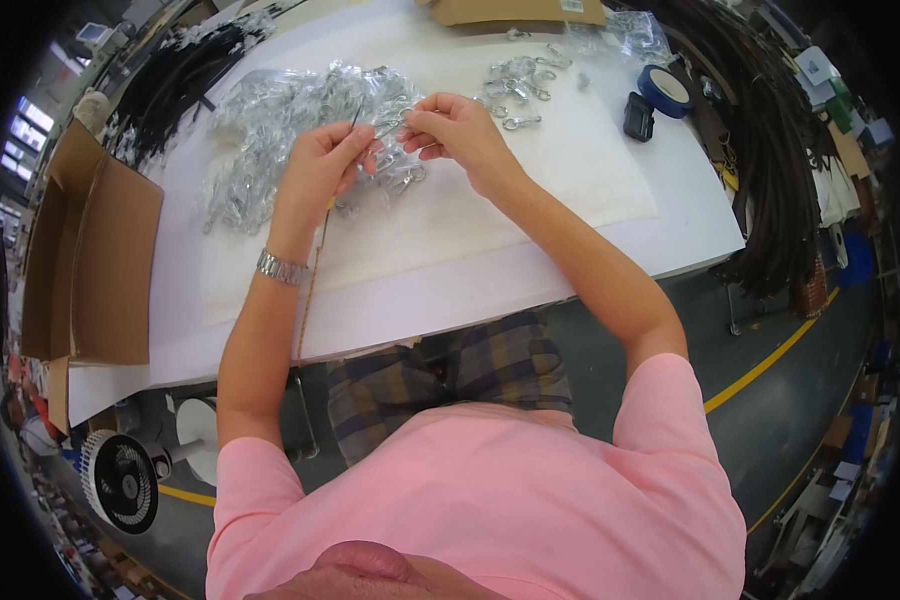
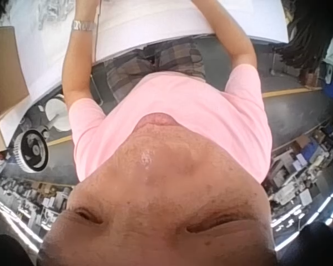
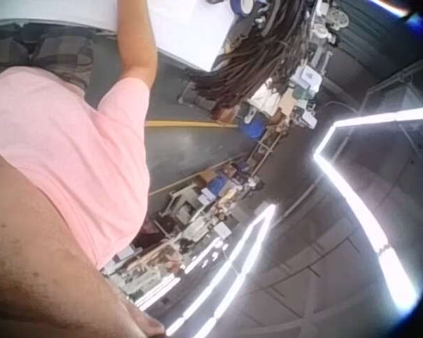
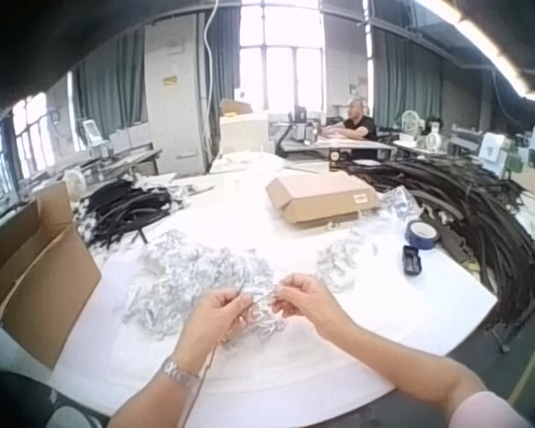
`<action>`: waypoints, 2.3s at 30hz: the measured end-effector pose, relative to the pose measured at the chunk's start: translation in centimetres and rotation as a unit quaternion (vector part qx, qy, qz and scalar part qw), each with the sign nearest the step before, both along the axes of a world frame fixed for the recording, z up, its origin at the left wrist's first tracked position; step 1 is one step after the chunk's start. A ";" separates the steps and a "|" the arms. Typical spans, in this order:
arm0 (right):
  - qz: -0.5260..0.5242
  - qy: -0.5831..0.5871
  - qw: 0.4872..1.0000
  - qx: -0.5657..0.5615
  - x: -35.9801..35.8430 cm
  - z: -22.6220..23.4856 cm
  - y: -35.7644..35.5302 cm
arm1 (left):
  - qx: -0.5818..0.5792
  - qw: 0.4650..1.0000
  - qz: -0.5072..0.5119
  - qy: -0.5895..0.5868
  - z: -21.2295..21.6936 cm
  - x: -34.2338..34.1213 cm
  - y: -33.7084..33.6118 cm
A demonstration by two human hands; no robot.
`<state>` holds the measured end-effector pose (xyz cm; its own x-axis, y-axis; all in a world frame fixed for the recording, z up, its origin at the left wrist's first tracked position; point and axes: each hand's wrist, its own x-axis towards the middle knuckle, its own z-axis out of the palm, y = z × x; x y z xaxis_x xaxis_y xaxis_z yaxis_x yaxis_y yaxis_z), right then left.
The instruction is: Assembling small metal rings and clips by hand on a workshop table.
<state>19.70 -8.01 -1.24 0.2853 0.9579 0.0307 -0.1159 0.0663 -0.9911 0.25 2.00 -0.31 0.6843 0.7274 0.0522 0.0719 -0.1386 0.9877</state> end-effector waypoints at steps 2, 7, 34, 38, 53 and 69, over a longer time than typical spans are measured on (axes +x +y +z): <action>0.020 0.054 0.998 0.003 0.1 -0.4 0.2 | 0.040 0.999 0.002 0.010 -0.3 0.0 0.0; 0.000 0.019 0.999 0.038 0.7 -0.4 -0.2 | -0.050 0.999 -0.017 -0.010 -0.4 0.6 -0.7; 0.015 -0.062 0.998 0.019 0.8 -0.3 -0.4 | -0.118 0.986 -0.107 -0.051 -0.2 0.8 -2.7; -0.002 0.067 0.998 0.015 0.9 0.5 -0.8 | -0.109 0.991 -0.075 -0.029 -0.5 0.9 -2.4; -0.015 0.136 0.991 -0.007 0.5 -0.2 -0.8 | -0.110 0.987 0.024 -0.111 0.3 0.5 -2.1; 0.013 0.135 0.991 0.020 -1.1 -0.5 -1.0 | 0.045 0.990 0.103 -0.087 0.2 1.5 -3.8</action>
<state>18.62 -9.03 -1.71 0.2642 0.9644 -0.0058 -0.3793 0.0983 -0.9200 1.74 -1.82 -0.13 0.4970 0.8376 0.2268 -0.0617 -0.2266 0.9720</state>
